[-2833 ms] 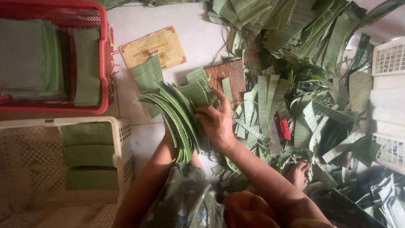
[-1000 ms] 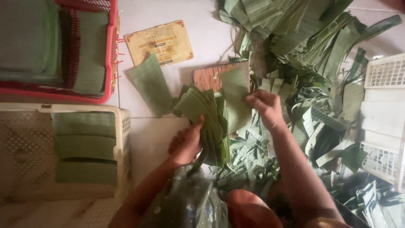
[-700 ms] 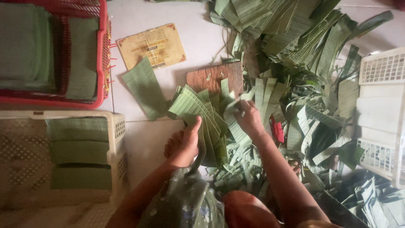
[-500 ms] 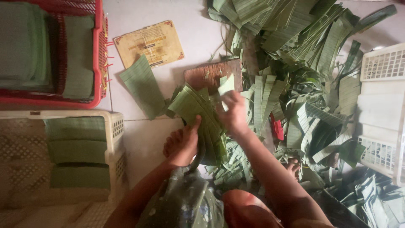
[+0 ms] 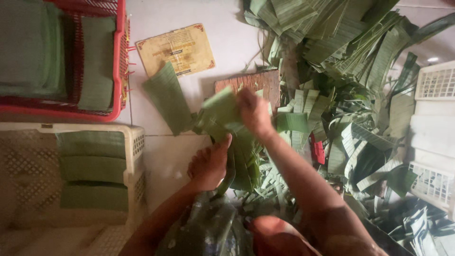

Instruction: The person sits on the floor trimming banana leaf pieces with a knife on a small wooden board, cutting off ragged edges. They stack the trimmed rectangular leaf pieces, set aside the trimmings, and place finished stacks into plastic baskets.

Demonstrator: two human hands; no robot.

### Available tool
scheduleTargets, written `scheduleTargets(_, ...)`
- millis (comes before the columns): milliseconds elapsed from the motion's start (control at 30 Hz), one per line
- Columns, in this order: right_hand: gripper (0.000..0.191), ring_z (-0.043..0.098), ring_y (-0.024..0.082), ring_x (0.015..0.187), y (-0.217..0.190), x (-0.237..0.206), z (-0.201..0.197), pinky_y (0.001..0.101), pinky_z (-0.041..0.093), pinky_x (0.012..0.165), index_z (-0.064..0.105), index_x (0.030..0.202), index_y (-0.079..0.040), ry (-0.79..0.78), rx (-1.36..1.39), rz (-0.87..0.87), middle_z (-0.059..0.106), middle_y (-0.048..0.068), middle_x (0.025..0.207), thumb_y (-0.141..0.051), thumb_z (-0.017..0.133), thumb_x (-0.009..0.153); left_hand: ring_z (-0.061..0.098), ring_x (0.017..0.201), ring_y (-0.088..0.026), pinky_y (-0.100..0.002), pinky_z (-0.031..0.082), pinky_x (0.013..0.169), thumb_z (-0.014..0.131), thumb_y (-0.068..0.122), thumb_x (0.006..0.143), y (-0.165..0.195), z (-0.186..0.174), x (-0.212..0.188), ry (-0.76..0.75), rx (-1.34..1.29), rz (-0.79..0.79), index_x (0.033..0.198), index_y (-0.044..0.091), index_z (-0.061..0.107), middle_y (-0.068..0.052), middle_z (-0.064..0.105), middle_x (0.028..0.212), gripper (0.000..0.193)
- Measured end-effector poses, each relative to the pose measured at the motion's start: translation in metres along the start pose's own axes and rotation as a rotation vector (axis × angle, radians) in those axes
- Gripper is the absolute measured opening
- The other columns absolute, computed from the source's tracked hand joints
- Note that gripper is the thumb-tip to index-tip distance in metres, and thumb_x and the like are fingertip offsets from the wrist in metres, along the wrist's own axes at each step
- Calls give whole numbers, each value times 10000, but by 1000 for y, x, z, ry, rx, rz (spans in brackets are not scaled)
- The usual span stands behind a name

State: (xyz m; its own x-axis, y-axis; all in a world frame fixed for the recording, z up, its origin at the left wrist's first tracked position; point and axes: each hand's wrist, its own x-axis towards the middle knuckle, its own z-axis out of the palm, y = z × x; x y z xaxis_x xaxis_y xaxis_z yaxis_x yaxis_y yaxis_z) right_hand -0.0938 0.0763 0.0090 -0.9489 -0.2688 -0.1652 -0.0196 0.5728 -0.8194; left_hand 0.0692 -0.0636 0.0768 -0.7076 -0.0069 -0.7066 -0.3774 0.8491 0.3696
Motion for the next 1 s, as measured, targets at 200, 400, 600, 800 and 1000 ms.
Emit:
scheduleTargets(200, 105, 719, 269, 708, 0, 103, -17, 392, 557, 658, 704, 1014, -87, 209, -76, -103, 720, 139, 805, -178, 702, 960, 616, 1014, -442, -609, 497, 870, 509, 283, 984, -3, 1, 2, 123, 10, 67, 1567, 401, 251, -203, 610, 1173, 648)
scheduleTargets(400, 231, 706, 242, 953, -33, 121, -8, 385, 580, 814, 752, 1079, -251, -187, -597, -189, 737, 75, 1111, -405, 741, 908, 602, 1039, -445, -613, 491, 877, 446, 350, 1033, -12, 8, 6, 117, -27, 84, 1579, 423, 241, -202, 601, 1202, 588)
scheduleTargets(600, 133, 715, 272, 970, -28, 43, 27, 545, 501, 900, 817, 920, -247, -399, -555, -376, 752, 49, 1081, -337, 759, 840, 556, 1126, -447, -605, 445, 973, 386, 443, 1006, 1, -1, 8, 33, -71, -27, 1573, 385, 283, -197, 569, 1258, 579)
scheduleTargets(800, 126, 712, 365, 851, -2, 60, 20, 459, 569, 793, 777, 988, -150, -296, -287, -301, 744, 135, 911, -214, 698, 914, 613, 1167, -423, -545, 421, 1077, 242, 820, 910, 17, -35, 7, -91, -369, -356, 1321, 111, 629, -234, 642, 1230, 907)
scheduleTargets(1000, 87, 727, 352, 826, -9, 72, 15, 437, 575, 762, 750, 938, -115, -366, -226, -331, 740, 136, 878, -169, 689, 907, 674, 1129, -419, -544, 476, 1049, 234, 871, 867, 23, -48, 8, -160, -409, -494, 1207, 24, 725, -247, 725, 1168, 1037)
